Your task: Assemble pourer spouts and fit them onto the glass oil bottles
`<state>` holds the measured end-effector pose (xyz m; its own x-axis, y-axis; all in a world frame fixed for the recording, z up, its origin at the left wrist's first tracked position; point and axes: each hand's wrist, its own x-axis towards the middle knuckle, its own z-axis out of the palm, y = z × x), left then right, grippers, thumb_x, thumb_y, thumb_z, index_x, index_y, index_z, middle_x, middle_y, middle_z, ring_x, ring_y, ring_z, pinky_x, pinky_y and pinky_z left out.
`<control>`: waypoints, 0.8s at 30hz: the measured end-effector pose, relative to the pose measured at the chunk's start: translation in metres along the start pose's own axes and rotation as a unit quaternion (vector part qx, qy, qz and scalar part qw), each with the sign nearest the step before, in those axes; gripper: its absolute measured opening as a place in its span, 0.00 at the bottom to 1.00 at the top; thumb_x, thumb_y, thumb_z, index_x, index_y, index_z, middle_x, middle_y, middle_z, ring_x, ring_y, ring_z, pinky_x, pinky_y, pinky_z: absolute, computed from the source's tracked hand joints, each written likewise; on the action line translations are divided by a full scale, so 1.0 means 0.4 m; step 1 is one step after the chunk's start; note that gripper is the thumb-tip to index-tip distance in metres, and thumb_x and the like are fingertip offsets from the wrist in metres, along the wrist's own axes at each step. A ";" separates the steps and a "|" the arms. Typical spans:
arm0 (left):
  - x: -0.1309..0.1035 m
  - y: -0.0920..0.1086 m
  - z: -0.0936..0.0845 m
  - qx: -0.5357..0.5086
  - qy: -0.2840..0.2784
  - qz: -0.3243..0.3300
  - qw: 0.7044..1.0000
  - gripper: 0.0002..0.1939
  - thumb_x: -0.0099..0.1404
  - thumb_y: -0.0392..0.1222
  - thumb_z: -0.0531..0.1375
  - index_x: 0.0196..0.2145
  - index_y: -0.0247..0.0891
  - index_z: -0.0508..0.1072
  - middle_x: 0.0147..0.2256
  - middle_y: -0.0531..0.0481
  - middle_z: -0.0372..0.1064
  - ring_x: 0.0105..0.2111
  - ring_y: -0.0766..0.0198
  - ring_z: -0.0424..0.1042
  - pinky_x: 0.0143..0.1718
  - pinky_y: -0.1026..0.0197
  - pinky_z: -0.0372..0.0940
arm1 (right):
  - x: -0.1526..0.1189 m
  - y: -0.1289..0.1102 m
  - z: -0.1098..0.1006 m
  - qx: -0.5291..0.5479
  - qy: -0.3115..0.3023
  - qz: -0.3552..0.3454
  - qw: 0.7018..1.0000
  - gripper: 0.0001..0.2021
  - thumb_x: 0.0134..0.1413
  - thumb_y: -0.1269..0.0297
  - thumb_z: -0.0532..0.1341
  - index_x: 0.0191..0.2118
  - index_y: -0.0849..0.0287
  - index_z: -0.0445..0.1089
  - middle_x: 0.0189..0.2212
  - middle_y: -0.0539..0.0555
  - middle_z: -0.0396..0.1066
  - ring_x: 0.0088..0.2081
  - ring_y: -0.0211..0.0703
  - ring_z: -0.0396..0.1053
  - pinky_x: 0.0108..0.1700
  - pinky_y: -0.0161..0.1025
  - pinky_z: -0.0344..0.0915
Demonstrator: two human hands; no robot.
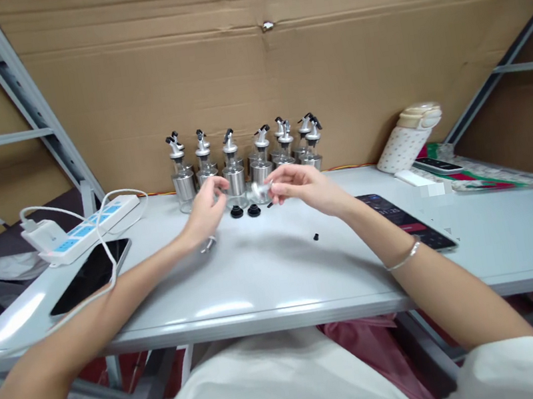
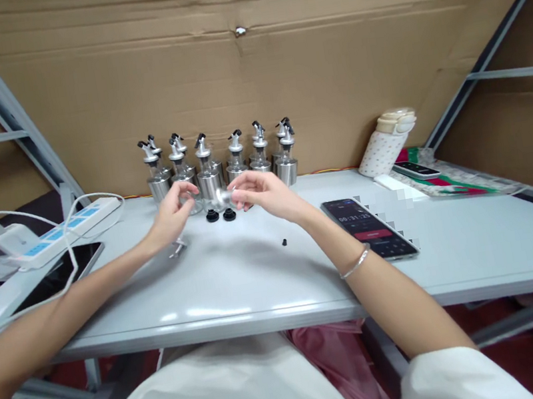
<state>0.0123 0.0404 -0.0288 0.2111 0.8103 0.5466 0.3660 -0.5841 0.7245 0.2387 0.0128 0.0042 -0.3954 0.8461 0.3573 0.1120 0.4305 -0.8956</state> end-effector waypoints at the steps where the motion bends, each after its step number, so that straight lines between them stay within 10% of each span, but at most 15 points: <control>1: 0.018 -0.021 -0.019 0.057 -0.023 -0.006 0.998 0.12 0.57 0.34 0.53 0.40 0.37 0.66 0.42 0.47 0.68 0.41 0.62 0.66 0.45 0.60 0.60 | 0.002 0.002 -0.004 0.006 0.026 -0.006 1.000 0.15 0.46 0.57 0.68 0.37 0.60 0.70 0.28 0.50 0.73 0.29 0.36 0.70 0.34 0.37 0.67; 6: 0.041 -0.096 -0.031 0.176 -0.153 0.010 0.972 0.21 0.60 0.38 0.56 0.51 0.37 0.69 0.50 0.42 0.69 0.49 0.52 0.66 0.53 0.52 0.58 | 0.009 0.016 -0.004 0.009 0.038 0.010 0.999 0.16 0.42 0.60 0.70 0.37 0.60 0.69 0.27 0.51 0.73 0.31 0.38 0.72 0.36 0.39 0.69; 10: 0.028 -0.093 -0.001 0.208 -0.207 0.055 0.954 0.11 0.60 0.40 0.57 0.40 0.37 0.74 0.46 0.42 0.71 0.48 0.50 0.67 0.53 0.50 0.58 | 0.009 0.019 0.007 0.017 0.028 0.020 0.999 0.15 0.42 0.62 0.70 0.36 0.60 0.68 0.27 0.50 0.73 0.30 0.38 0.72 0.36 0.39 0.69; 24: 0.005 -0.058 0.001 0.193 -0.142 0.169 0.956 0.17 0.58 0.28 0.54 0.45 0.38 0.68 0.37 0.48 0.64 0.40 0.61 0.67 0.45 0.59 0.62 | 0.010 0.025 0.008 -0.005 0.065 0.074 0.995 0.12 0.43 0.66 0.69 0.34 0.61 0.69 0.26 0.52 0.74 0.28 0.37 0.71 0.36 0.39 0.70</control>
<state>0.0046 0.0556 -0.0446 0.5947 0.5904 0.5457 0.5289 -0.7985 0.2875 0.2353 0.0195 -0.0043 -0.2525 0.9339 0.2530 0.1704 0.3003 -0.9385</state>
